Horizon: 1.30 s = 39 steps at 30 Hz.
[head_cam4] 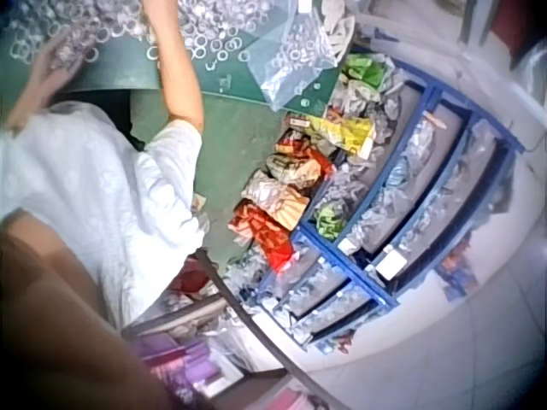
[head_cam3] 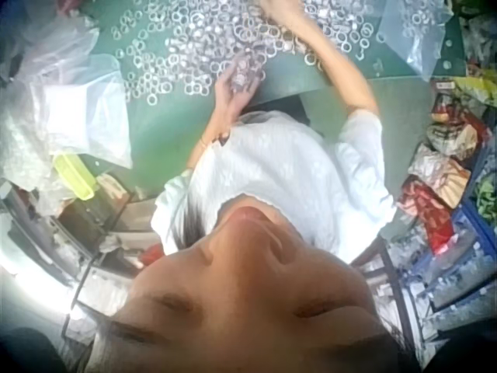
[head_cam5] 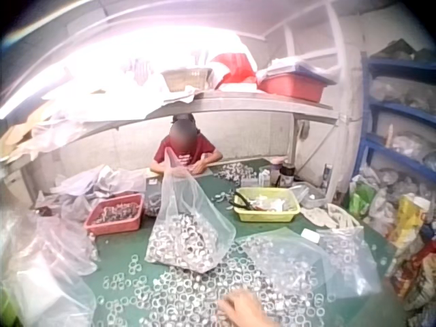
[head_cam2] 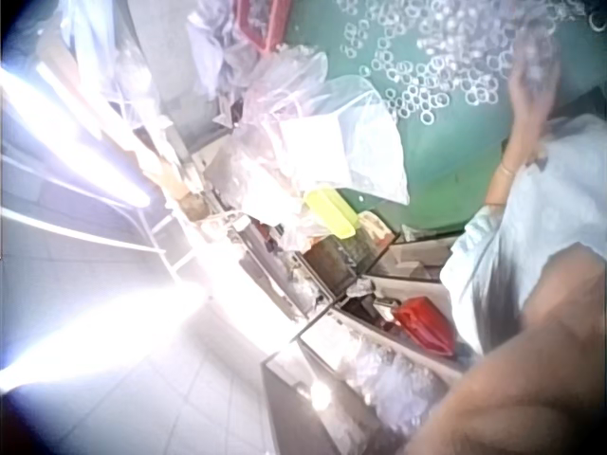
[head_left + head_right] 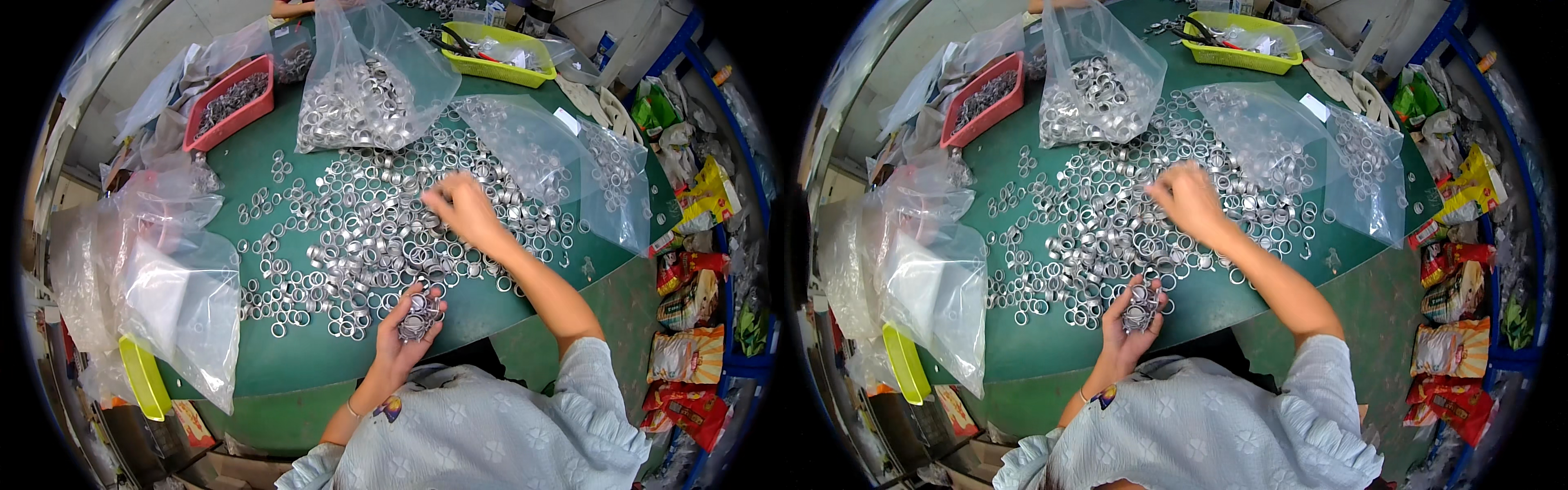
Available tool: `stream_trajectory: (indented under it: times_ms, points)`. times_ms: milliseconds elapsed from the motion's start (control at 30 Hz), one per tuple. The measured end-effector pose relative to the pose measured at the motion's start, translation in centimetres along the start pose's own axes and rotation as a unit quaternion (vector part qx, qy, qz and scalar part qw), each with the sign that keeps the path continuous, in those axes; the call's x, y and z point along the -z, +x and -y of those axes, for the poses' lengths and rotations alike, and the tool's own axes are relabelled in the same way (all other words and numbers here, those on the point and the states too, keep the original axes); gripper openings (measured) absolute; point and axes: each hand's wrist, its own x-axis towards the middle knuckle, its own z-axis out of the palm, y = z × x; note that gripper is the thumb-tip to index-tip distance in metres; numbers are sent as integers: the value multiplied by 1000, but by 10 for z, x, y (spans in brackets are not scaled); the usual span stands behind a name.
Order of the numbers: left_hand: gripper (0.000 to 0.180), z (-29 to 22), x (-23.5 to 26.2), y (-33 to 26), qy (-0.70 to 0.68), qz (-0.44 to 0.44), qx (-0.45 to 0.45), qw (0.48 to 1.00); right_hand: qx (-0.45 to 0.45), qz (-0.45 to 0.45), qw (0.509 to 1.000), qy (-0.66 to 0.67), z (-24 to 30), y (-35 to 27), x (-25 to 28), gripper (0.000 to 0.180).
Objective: The person picks up small metal rings one by one from a pile on the table, holding them between their fingers to check them before placing them into a separate group or into a hand.
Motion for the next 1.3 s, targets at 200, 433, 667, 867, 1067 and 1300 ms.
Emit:
stream_trajectory:
  times_ms: [200,433,667,867,1067,1300]
  points:
    - [28,6,-10,-3,-13,28,24,999,-1,-47,980,-191,-39,43,-39,20]
    - [45,-2,-14,-4,14,-21,21,999,-63,145,943,293,-3,-11,18,18]
    - [44,-2,-2,2,-50,55,14,997,62,119,987,88,13,-25,7,10]
    - [31,-1,3,1,-53,88,29,994,126,69,983,-111,-4,-12,-34,7]
    - [30,-3,4,-4,-45,74,25,996,29,86,996,-2,-9,-12,-3,7]
    - [34,1,4,-5,-67,71,20,995,53,32,996,68,-2,-23,24,7]
